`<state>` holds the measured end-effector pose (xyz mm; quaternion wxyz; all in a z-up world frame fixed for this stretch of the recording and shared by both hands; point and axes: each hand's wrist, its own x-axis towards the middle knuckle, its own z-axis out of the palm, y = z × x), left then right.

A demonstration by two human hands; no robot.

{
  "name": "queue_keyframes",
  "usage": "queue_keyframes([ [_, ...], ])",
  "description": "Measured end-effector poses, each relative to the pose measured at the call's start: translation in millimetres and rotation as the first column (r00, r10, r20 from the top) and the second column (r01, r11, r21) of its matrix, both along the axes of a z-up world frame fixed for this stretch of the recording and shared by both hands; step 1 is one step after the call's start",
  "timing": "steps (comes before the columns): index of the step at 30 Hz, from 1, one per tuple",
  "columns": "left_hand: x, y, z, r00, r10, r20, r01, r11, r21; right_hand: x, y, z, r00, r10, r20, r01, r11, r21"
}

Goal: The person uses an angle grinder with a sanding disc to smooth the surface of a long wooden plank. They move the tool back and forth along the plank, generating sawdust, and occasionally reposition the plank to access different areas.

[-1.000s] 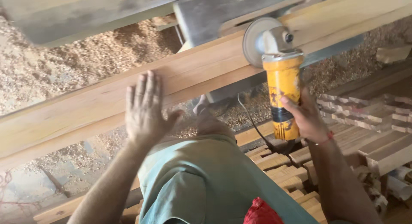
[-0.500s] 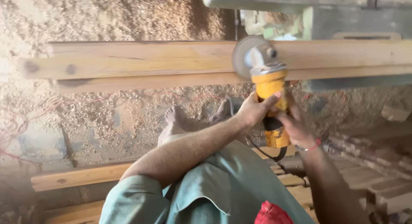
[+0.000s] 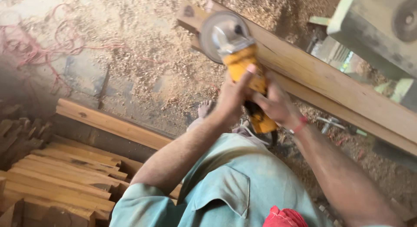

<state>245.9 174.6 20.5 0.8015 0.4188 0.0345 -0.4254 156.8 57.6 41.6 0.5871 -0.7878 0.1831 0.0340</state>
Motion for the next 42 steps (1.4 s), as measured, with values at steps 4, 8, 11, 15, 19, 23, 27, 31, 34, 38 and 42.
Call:
queue_keyframes([
  [4, 84, 55, 10, 0.998, 0.059, 0.006, -0.059, 0.998, -0.001, 104, 38, -2, 0.993, 0.087, -0.076, -0.084, 0.995, 0.045],
  [8, 116, 92, 25, 0.989, 0.146, -0.001, -0.144, 0.977, -0.157, 142, 75, 13, 0.986, 0.163, -0.020, -0.164, 0.975, -0.153],
  [11, 105, 97, 30, 0.984, 0.166, 0.056, -0.161, 0.983, -0.092, 125, 80, 25, 0.982, 0.156, 0.112, -0.157, 0.988, 0.005],
  [15, 75, 76, 27, 0.995, 0.101, 0.017, -0.101, 0.994, -0.028, 87, 63, 27, 0.994, 0.099, 0.049, -0.098, 0.995, -0.024],
  [19, 42, 44, 19, 1.000, 0.017, -0.004, -0.017, 1.000, -0.022, 43, 38, 19, 0.992, 0.027, 0.122, -0.026, 1.000, -0.005],
  [23, -6, 12, 3, 0.995, -0.096, -0.031, 0.097, 0.994, 0.039, -19, 12, 8, 0.994, -0.076, 0.076, 0.069, 0.994, 0.081],
  [27, -61, -20, -13, 0.947, -0.310, -0.081, 0.320, 0.923, 0.213, -89, -15, 3, 0.986, -0.164, 0.034, 0.162, 0.986, 0.049],
  [31, -125, -67, -26, 0.912, -0.402, -0.078, 0.408, 0.910, 0.070, -162, -35, -1, 0.952, -0.302, 0.045, 0.303, 0.952, -0.034],
  [34, -169, -101, -31, 0.860, -0.499, -0.105, 0.506, 0.861, 0.051, -212, -53, -2, 0.918, -0.384, 0.101, 0.391, 0.918, -0.060],
  [38, -229, -147, -38, 0.799, -0.592, -0.103, 0.597, 0.802, 0.018, -275, -78, -6, 0.855, -0.517, 0.043, 0.518, 0.855, -0.020],
  [42, -283, -193, -38, 0.717, -0.685, -0.126, 0.692, 0.721, 0.020, -336, -110, -12, 0.801, -0.597, 0.051, 0.595, 0.802, 0.042],
])
